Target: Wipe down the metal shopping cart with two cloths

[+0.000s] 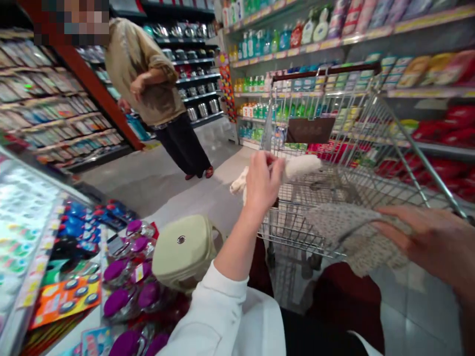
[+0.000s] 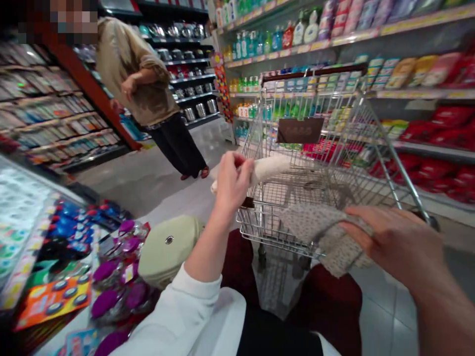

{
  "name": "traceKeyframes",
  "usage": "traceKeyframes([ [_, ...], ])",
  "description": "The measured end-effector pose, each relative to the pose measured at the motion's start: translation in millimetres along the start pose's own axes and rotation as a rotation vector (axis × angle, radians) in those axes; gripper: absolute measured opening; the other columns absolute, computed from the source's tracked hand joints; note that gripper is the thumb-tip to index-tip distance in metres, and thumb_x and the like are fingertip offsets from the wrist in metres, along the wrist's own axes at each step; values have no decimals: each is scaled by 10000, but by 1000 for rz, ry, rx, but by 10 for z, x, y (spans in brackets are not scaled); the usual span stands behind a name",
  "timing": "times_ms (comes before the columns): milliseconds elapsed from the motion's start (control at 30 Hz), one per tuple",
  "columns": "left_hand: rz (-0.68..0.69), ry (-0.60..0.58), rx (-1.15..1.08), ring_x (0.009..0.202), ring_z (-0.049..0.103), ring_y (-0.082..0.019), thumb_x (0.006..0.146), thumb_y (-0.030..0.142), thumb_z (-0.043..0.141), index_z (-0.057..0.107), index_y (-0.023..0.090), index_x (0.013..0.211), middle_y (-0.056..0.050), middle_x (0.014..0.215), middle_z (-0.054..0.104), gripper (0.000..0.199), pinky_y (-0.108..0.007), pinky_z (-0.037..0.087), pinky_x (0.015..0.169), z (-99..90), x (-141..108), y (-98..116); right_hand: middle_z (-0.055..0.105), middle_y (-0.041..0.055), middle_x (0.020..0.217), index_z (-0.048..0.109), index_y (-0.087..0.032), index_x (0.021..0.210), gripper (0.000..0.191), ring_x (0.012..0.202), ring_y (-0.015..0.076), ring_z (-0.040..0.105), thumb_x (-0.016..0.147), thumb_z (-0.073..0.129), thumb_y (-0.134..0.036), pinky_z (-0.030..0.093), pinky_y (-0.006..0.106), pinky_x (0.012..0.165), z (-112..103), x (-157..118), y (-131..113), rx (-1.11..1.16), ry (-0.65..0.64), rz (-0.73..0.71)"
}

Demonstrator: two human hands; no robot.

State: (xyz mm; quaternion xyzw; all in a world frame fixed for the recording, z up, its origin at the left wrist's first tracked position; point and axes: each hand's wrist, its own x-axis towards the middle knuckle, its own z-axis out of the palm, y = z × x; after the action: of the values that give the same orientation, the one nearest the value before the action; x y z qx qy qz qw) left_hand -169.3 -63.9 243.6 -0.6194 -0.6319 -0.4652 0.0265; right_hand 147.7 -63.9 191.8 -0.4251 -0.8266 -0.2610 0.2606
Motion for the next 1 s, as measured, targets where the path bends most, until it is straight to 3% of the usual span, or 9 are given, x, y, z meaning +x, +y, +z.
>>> traceKeyframes([
  [67,9,-167,157,975,627,-206,983,509,426,587,186,985,-89,1032,674,361,-321,467,837,34,-14,-48,733,32,880,702,-219,976,429,770,184,659,958,439,-558,459,311,719,-4,26,-51,-57,11,-27],
  [167,40,-458,401,887,673,-271,978,593,326,671,183,894,-106,919,717,543,-383,487,788,108,-76,-28,737,11,940,690,-224,1027,344,812,146,661,985,449,-467,433,272,753,-69,91,-137,-37,-65,48],
  [233,72,-521,477,863,692,-292,991,584,257,707,179,878,-121,873,732,616,-405,496,779,172,-78,50,736,11,996,686,-230,1052,361,865,142,663,1005,404,-449,415,265,771,-113,158,-195,-11,-163,120],
  [400,196,-554,402,859,712,-278,1009,542,222,724,191,975,-122,886,749,614,-389,508,775,480,-58,427,726,11,1017,665,-261,1098,436,835,169,640,1002,313,-499,338,271,655,-123,391,-267,67,-491,246],
  [567,233,-510,336,811,711,-255,1009,557,213,701,203,984,-102,876,752,604,-356,495,741,697,-160,667,716,-13,1082,632,-311,1173,390,874,193,641,931,443,-553,311,275,628,-99,488,-246,75,-578,240],
  [667,272,-493,325,793,708,-243,1010,558,210,691,210,967,-86,873,751,595,-321,466,696,694,-180,611,714,-11,1092,631,-307,1167,372,887,200,646,921,477,-540,311,276,622,-82,452,-241,46,-555,247],
  [833,276,-438,384,779,694,-228,1004,580,190,668,214,923,-71,863,741,608,-293,402,641,569,-142,306,711,6,1095,626,-277,1162,390,938,195,657,982,387,-528,344,278,635,-25,342,-206,43,-421,167],
  [1000,303,-479,432,812,687,-237,993,609,169,650,205,919,-83,863,733,632,-295,381,643,439,-73,108,708,-5,1110,625,-280,1178,402,952,178,664,1004,351,-518,388,274,668,-12,288,-189,99,-350,97],
])
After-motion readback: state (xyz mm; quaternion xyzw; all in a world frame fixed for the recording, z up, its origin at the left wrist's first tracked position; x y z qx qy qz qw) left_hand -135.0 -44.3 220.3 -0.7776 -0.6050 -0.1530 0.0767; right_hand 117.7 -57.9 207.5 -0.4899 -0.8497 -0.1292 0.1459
